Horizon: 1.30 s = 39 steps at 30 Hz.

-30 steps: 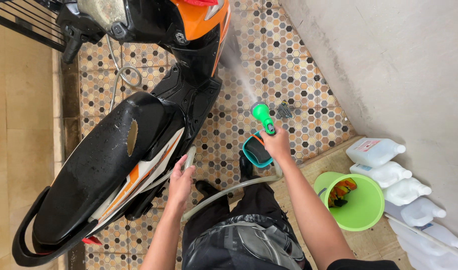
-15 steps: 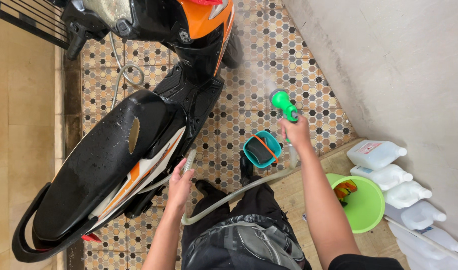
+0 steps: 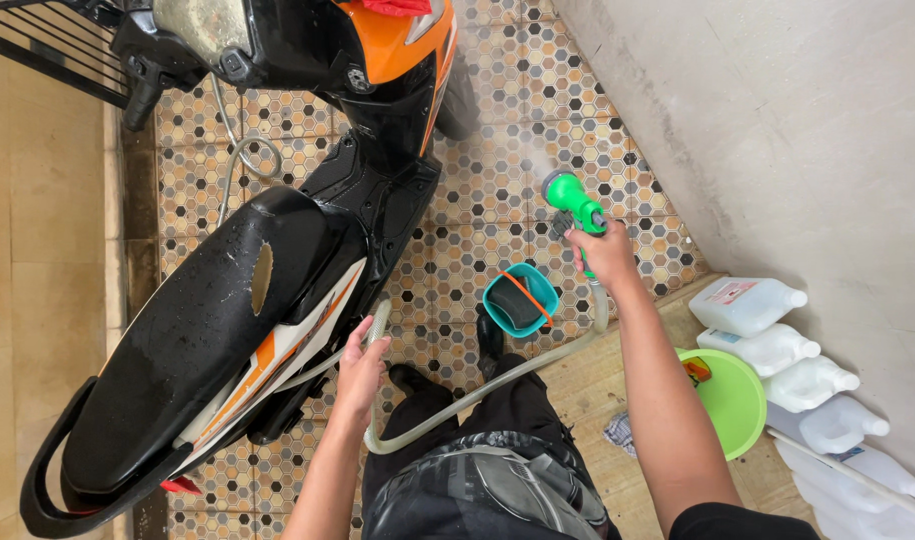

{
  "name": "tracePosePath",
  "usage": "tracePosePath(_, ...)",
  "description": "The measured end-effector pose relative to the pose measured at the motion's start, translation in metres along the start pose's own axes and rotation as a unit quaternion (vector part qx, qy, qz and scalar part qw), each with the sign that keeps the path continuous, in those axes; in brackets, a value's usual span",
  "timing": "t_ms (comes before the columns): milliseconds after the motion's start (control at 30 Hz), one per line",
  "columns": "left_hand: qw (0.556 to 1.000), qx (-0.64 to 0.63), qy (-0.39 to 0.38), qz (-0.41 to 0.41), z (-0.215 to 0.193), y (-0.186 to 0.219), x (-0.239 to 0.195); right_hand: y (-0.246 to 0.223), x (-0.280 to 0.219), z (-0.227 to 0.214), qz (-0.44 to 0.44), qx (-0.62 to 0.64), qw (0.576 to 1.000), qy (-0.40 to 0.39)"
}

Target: The person washes a scooter by hand, using a sprayer attached to a hose to rinse the body, wheels, and seat. They move around the vehicle, applying water to different sections while keeping cleaning supplies in buckets nearby.

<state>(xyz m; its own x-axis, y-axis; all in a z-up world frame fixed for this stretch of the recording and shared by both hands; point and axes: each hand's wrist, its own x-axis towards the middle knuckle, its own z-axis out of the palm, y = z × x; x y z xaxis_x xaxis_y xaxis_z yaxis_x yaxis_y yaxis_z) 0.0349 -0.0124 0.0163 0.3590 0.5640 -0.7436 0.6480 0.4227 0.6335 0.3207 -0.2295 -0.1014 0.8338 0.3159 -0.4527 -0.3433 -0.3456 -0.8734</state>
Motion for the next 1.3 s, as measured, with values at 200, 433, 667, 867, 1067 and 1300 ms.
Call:
tracePosePath(200, 1.0, -0.003, 0.003, 0.003, 0.0, 0.009, -0.007, -0.011, 0.008, 0.002, -0.012, 0.004, 1.0, -0.014)
tracePosePath(433, 1.0, -0.021, 0.013, 0.003, -0.005, 0.006, -0.009, -0.035, -0.009, 0.02, -0.044, -0.026, 0.997, -0.057)
tracePosePath(667, 0.999, -0.035, 0.031, -0.006, -0.012, 0.007, -0.015, -0.072, -0.031, 0.07, -0.082, -0.092, 0.986, -0.116)
tracePosePath(867, 0.998, -0.048, 0.049, 0.004, -0.024, -0.004, -0.011, -0.089, -0.038, 0.098, -0.084, -0.099, 0.983, -0.133)
tracePosePath(1067, 0.998, -0.033, 0.052, 0.0, -0.031, -0.014, -0.006, -0.041, -0.032, 0.128, -0.04, -0.22, 0.96, -0.17)
tracePosePath(1300, 0.999, -0.01, 0.04, -0.017, -0.035, -0.027, -0.006, -0.003, -0.047, 0.135, 0.021, -0.253, 0.951, -0.179)
